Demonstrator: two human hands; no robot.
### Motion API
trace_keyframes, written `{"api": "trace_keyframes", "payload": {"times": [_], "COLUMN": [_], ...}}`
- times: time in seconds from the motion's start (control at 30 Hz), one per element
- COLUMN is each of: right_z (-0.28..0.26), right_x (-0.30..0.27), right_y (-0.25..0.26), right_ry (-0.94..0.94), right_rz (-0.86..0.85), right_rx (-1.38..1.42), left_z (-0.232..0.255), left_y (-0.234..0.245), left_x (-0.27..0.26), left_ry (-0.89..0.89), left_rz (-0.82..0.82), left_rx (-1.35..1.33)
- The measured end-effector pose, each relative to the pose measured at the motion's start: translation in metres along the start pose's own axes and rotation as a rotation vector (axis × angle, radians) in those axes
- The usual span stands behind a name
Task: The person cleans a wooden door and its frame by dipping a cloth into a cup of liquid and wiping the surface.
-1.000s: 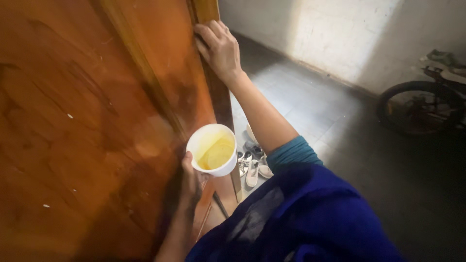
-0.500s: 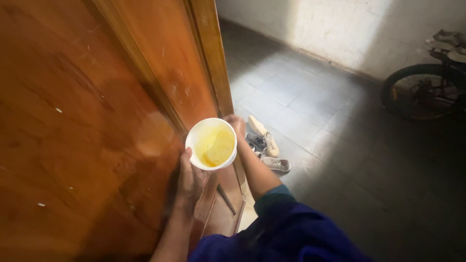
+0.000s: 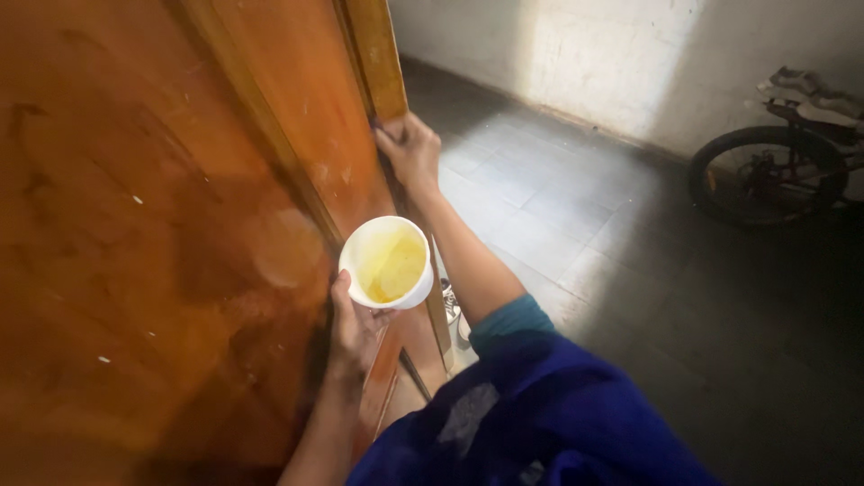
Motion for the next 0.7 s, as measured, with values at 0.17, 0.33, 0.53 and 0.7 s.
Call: {"api": "trace_keyframes", "payload": {"times": [0.17,0.33,0.53,0.7], "right_z": [0.106,0.212,0.06,-0.107], "right_x": [-0.066,-0.106,0.036,0.154], "right_y": [-0.017,-0.024,-0.027,-0.006], "right_ry": [-0.25,-0.399,0.033,0.212], "right_rz": [-0.149,-0.321,-0.338,-0.242], "right_rx": [-0.169,-0.397,-0.229,-0.124], "left_z": [0.01,0.012,0.008,0.028], "left_y": [-0.011,-0.009,0.005,0.005], "left_x": [-0.003,-0.007,0.025,0.032], "left_ry": [0.017,0.046,0.005,0.021], "left_rz": [-0.022,0.021,-0.094,-0.041], "left_rx": [-0.029,0.013,-0.03,-0.034]}}
Point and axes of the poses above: each hand's wrist, its own x-axis towards the middle knuckle, its own y-axis out of the back of the hand, z = x × y, the point moved 9 cm from there along x, towards the middle knuckle, and after that the axes turned 7 degrees about -z, right-handed, at the moved point
